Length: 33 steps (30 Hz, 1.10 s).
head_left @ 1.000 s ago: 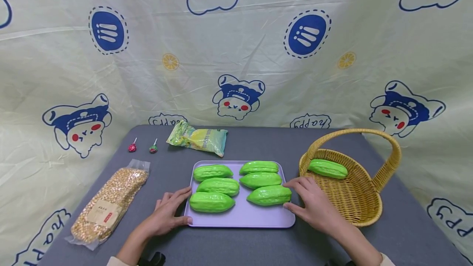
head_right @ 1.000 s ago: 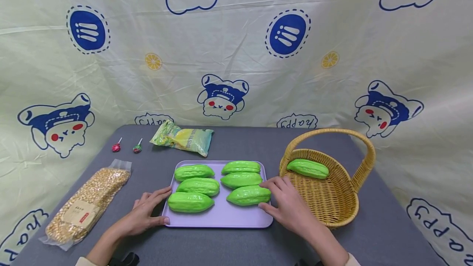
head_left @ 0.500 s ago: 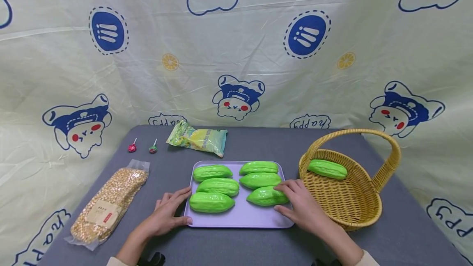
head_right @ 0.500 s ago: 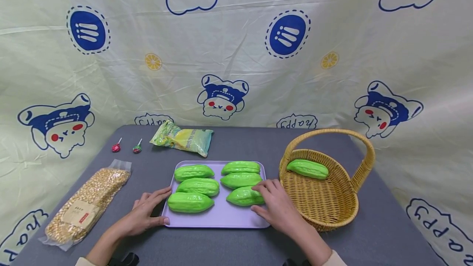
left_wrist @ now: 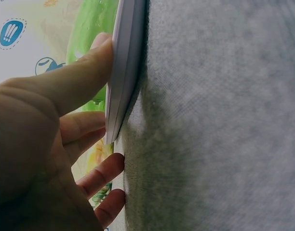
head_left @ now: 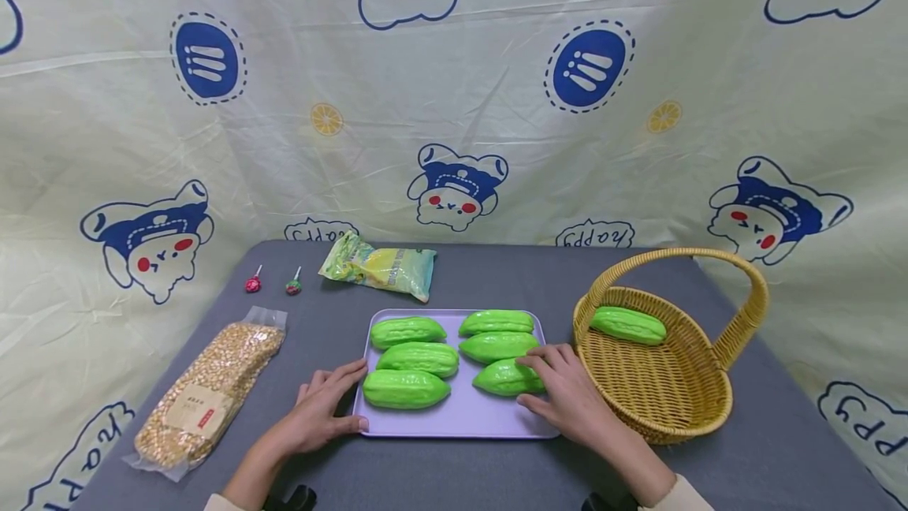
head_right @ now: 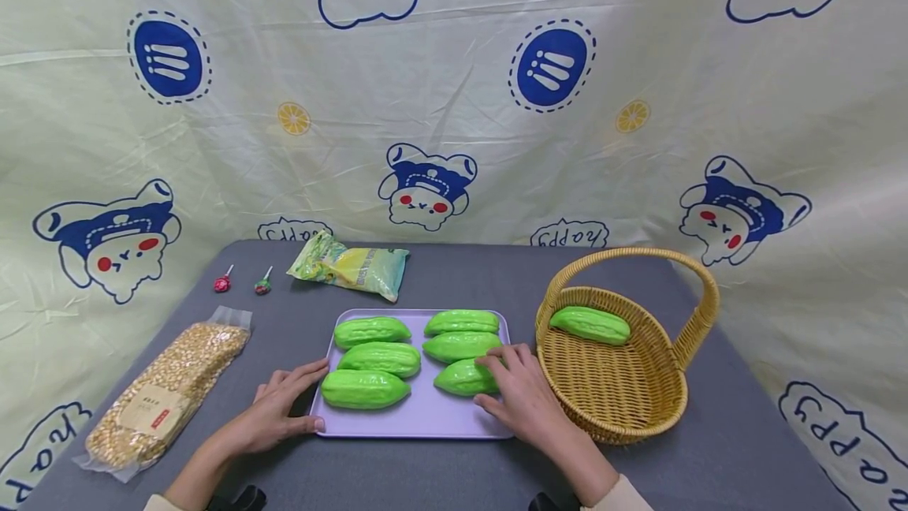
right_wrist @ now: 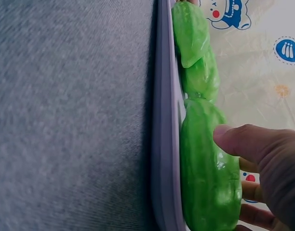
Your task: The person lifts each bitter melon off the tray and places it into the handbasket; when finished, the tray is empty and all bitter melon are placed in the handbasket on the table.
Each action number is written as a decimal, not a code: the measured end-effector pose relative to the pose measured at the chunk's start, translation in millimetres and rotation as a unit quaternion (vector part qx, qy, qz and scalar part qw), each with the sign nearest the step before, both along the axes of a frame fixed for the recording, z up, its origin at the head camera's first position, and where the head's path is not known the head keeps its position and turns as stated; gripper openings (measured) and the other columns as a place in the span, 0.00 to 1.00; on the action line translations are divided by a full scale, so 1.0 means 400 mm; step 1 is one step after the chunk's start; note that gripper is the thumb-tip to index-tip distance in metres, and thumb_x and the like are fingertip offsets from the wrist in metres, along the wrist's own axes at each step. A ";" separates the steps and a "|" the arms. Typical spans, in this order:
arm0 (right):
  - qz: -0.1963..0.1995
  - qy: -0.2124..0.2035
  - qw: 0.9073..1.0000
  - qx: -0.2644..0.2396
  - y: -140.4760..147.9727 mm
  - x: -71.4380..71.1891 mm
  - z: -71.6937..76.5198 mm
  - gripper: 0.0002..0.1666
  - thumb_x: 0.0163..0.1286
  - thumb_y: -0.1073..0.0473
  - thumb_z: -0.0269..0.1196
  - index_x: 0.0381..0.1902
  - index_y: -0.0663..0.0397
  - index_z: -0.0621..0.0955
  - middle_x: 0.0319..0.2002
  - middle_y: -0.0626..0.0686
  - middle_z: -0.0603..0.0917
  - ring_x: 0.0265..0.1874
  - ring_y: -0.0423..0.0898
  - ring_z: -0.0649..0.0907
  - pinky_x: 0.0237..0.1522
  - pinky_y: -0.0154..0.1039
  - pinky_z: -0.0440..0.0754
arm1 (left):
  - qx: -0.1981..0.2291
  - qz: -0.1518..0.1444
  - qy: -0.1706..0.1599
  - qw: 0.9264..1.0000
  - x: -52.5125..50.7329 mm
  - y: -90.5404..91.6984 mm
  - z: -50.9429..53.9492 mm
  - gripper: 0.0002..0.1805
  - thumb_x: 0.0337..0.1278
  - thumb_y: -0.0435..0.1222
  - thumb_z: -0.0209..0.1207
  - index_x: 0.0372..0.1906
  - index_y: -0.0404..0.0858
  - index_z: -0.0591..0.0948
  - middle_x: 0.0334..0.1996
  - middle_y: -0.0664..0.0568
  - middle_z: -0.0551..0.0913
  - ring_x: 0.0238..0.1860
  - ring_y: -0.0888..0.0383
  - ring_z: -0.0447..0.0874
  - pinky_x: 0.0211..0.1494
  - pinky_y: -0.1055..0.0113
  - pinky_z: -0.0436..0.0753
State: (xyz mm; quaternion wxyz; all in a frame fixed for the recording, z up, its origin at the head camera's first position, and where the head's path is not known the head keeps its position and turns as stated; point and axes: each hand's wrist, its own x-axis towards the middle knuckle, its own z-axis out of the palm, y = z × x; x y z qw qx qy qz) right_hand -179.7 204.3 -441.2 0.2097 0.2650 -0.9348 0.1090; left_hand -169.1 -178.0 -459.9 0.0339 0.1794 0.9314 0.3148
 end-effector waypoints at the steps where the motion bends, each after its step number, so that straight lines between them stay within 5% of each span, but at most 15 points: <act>1: -0.001 -0.001 1.000 -0.001 0.000 -0.001 -0.001 0.30 0.44 0.48 0.76 0.46 0.48 0.81 0.45 0.50 0.80 0.45 0.48 0.75 0.46 0.45 0.72 | 0.000 0.000 0.000 1.000 0.000 0.000 0.000 0.43 0.41 0.48 0.69 0.67 0.40 0.69 0.69 0.51 0.65 0.53 0.55 0.63 0.45 0.62 0.56; 33: 0.021 -0.056 0.998 0.023 -0.017 0.019 -0.027 0.37 0.46 0.47 0.73 0.55 0.49 0.78 0.45 0.47 0.80 0.43 0.43 0.73 0.45 0.43 0.71 | 0.000 -0.002 0.000 1.000 -0.001 0.000 0.000 0.43 0.41 0.48 0.69 0.67 0.40 0.68 0.70 0.51 0.65 0.53 0.54 0.63 0.45 0.62 0.56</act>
